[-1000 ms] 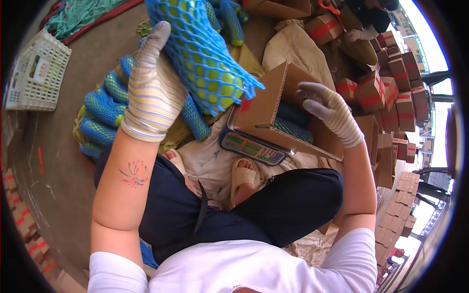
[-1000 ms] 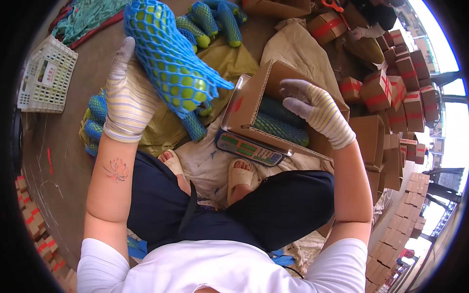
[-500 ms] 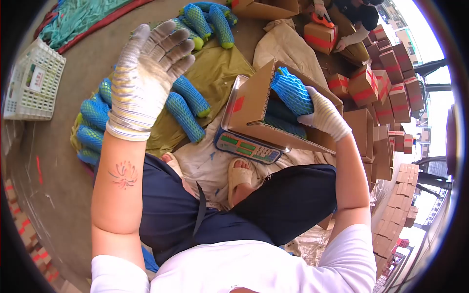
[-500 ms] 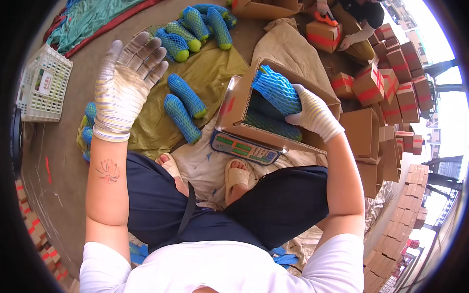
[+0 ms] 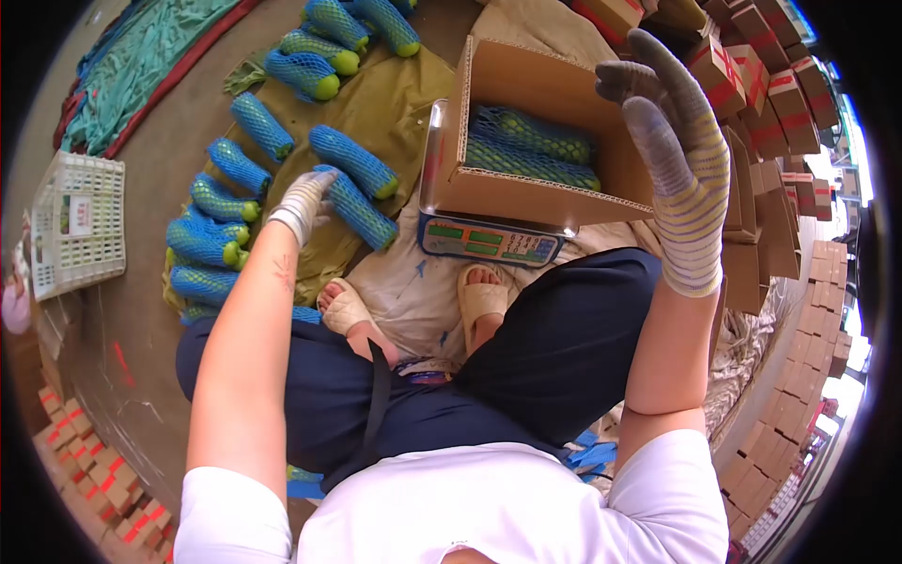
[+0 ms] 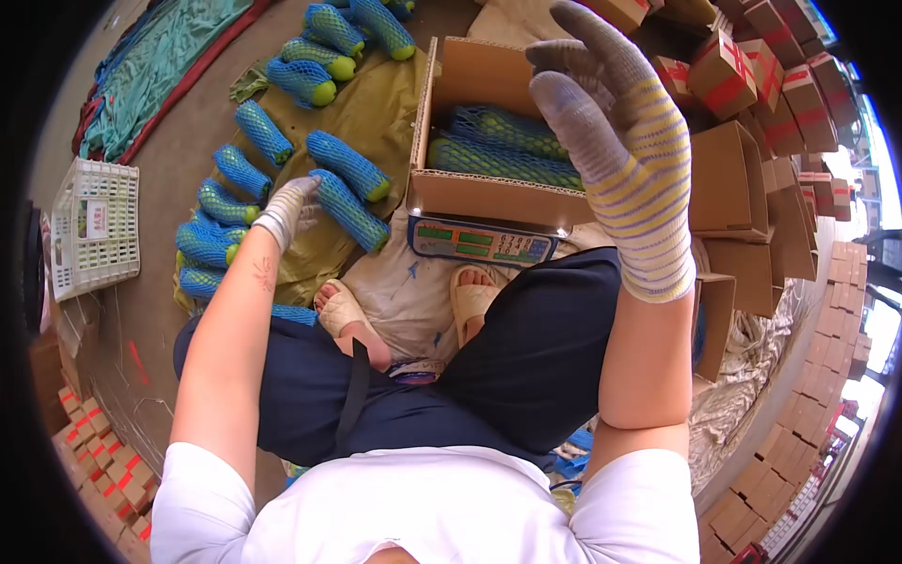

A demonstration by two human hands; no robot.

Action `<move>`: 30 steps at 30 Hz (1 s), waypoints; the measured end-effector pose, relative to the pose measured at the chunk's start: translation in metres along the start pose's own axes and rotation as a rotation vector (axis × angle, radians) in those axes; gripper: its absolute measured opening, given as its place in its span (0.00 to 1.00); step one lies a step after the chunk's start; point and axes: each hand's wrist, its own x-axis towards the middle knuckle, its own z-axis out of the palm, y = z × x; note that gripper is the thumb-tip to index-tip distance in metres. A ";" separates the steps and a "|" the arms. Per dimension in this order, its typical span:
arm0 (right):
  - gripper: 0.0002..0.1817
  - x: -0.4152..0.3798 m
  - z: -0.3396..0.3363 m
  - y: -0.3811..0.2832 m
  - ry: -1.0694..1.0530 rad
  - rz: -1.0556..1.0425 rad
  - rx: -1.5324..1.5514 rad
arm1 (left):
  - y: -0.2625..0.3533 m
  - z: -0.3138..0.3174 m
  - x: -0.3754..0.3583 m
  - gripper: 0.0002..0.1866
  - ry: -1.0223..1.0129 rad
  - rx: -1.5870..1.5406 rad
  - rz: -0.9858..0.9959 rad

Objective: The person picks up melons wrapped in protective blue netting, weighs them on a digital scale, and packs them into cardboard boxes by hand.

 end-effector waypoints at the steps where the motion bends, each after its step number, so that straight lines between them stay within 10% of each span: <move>1: 0.25 0.001 -0.002 0.004 0.024 0.013 -0.084 | -0.021 0.007 0.013 0.34 0.133 0.062 0.003; 12: 0.29 0.016 0.009 0.010 0.218 0.347 -0.275 | -0.102 0.106 0.110 0.50 0.708 0.110 -0.431; 15: 0.31 0.016 -0.005 0.030 0.025 0.221 0.112 | -0.099 0.108 0.099 0.50 0.738 0.143 -0.404; 17: 0.32 0.018 0.012 0.013 0.064 0.240 -0.412 | -0.109 0.103 0.096 0.49 0.733 0.156 -0.352; 20: 0.22 0.013 -0.004 0.042 -0.103 0.239 -0.116 | -0.132 0.076 0.102 0.44 0.690 0.034 -0.104; 27: 0.11 0.024 -0.015 0.069 -0.482 0.416 -0.400 | -0.036 0.022 0.018 0.36 0.190 -0.918 -0.282; 30: 0.15 0.031 -0.022 0.108 -0.854 0.371 -0.804 | 0.023 0.001 -0.057 0.32 0.055 -1.028 0.112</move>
